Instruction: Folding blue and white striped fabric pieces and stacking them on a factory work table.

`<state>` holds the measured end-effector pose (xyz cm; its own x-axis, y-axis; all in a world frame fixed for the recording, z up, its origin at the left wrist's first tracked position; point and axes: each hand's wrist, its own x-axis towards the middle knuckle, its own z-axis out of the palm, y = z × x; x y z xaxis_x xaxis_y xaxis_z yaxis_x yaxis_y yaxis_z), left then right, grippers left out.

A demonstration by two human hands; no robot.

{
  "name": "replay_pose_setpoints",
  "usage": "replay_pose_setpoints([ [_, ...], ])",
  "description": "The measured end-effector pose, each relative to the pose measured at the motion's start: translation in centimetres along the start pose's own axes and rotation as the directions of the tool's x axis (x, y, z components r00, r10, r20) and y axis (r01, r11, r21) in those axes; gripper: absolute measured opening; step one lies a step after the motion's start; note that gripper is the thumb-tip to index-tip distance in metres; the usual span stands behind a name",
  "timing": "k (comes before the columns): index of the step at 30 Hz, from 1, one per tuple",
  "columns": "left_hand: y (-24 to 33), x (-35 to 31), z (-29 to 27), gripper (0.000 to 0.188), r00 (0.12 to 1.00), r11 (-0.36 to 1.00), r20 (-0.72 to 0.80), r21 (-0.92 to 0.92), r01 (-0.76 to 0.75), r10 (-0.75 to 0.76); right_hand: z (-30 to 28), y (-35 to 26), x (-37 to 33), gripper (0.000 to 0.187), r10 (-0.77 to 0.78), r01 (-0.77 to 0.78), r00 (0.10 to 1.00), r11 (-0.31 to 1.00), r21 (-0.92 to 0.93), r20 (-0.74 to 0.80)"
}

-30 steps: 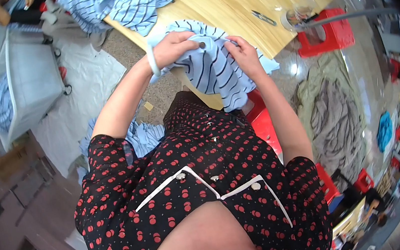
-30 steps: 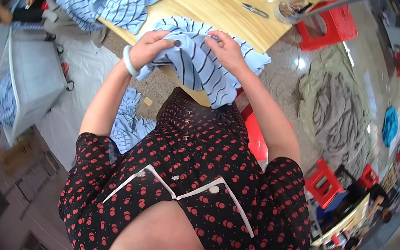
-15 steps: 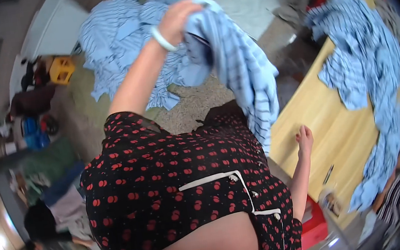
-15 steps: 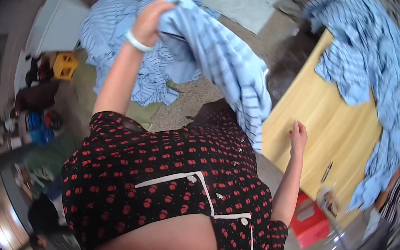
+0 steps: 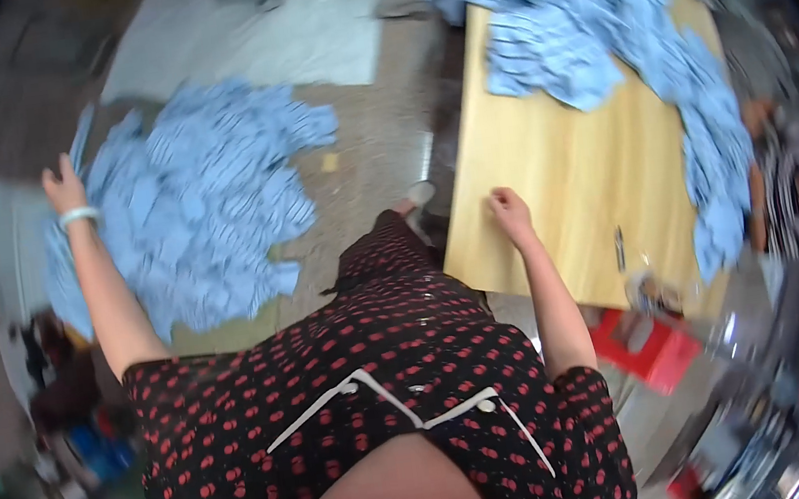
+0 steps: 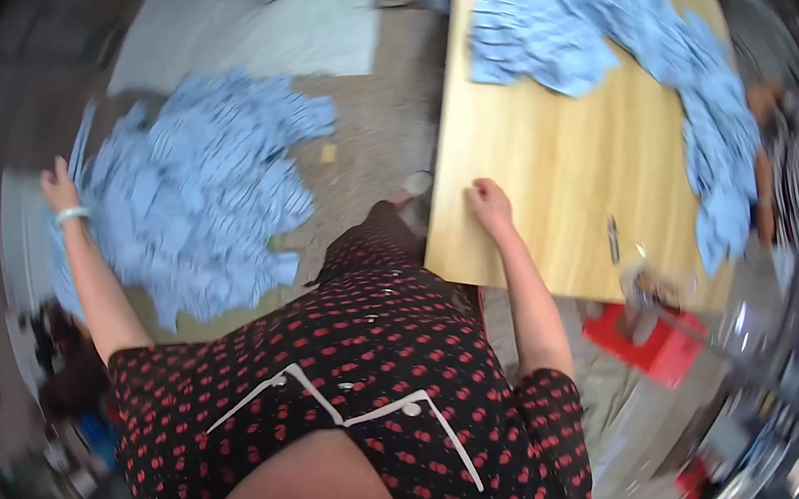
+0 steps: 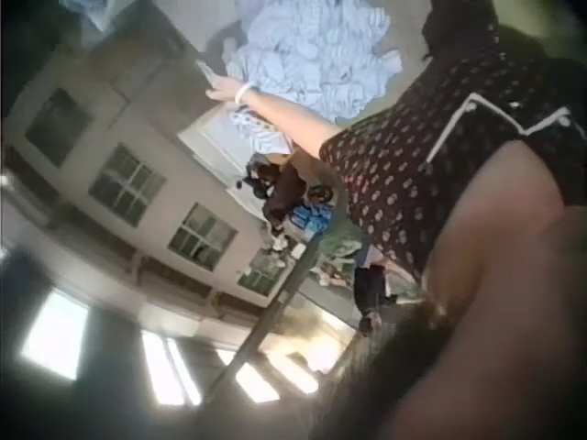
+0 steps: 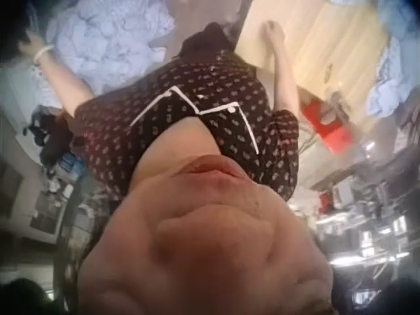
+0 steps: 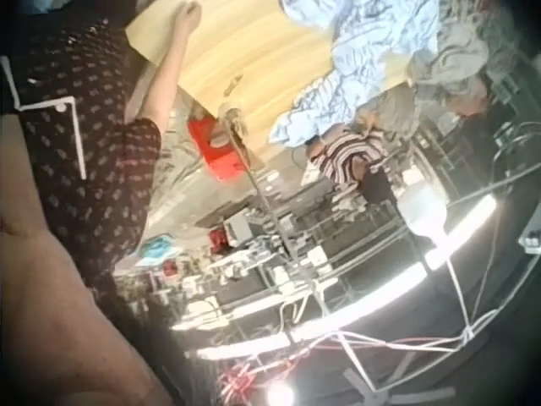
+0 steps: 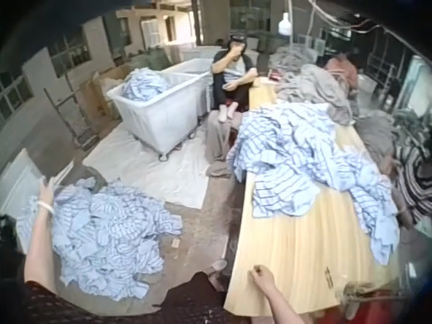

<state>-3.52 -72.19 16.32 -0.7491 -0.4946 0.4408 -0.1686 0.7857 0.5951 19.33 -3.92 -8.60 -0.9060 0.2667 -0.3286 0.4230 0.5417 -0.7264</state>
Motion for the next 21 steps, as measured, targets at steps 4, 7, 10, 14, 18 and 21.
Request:
replay_pose_setpoints([
  [4,9.2,-5.8,20.3,0.041,0.793,0.979,0.593,0.04,-0.2,0.138,-2.8,0.3,-2.4,0.039,0.034,-0.071,0.992,0.948,-0.311,-0.125],
  [7,19.3,-15.2,32.5,0.042,0.624,0.97,0.744,-0.211,-0.122,0.24,-3.4,0.0,-4.1,0.06,0.043,-0.162,0.965,0.875,-0.457,-0.259],
  [10,30.0,-24.1,38.1,0.045,0.396,0.853,0.784,-0.305,-0.423,0.477,-3.3,0.0,-4.2,0.073,0.13,-0.225,0.959,0.891,-0.395,-0.253],
  [14,42.0,-34.4,39.0,0.058,0.13,0.526,0.648,-0.466,-0.711,0.75,-3.7,-1.1,-3.5,0.073,0.269,-0.356,0.923,0.87,-0.342,-0.275],
  [18,47.3,-41.7,41.0,0.084,0.126,0.454,0.63,-0.392,-0.8,0.766,-3.7,-1.7,-2.9,0.072,0.34,-0.411,0.902,0.867,-0.282,-0.267],
  [21,48.4,-43.7,43.7,0.079,0.169,0.506,0.738,-0.26,-0.822,0.653,-3.7,-1.9,-2.7,0.073,0.4,-0.45,0.885,0.867,-0.215,-0.237],
])
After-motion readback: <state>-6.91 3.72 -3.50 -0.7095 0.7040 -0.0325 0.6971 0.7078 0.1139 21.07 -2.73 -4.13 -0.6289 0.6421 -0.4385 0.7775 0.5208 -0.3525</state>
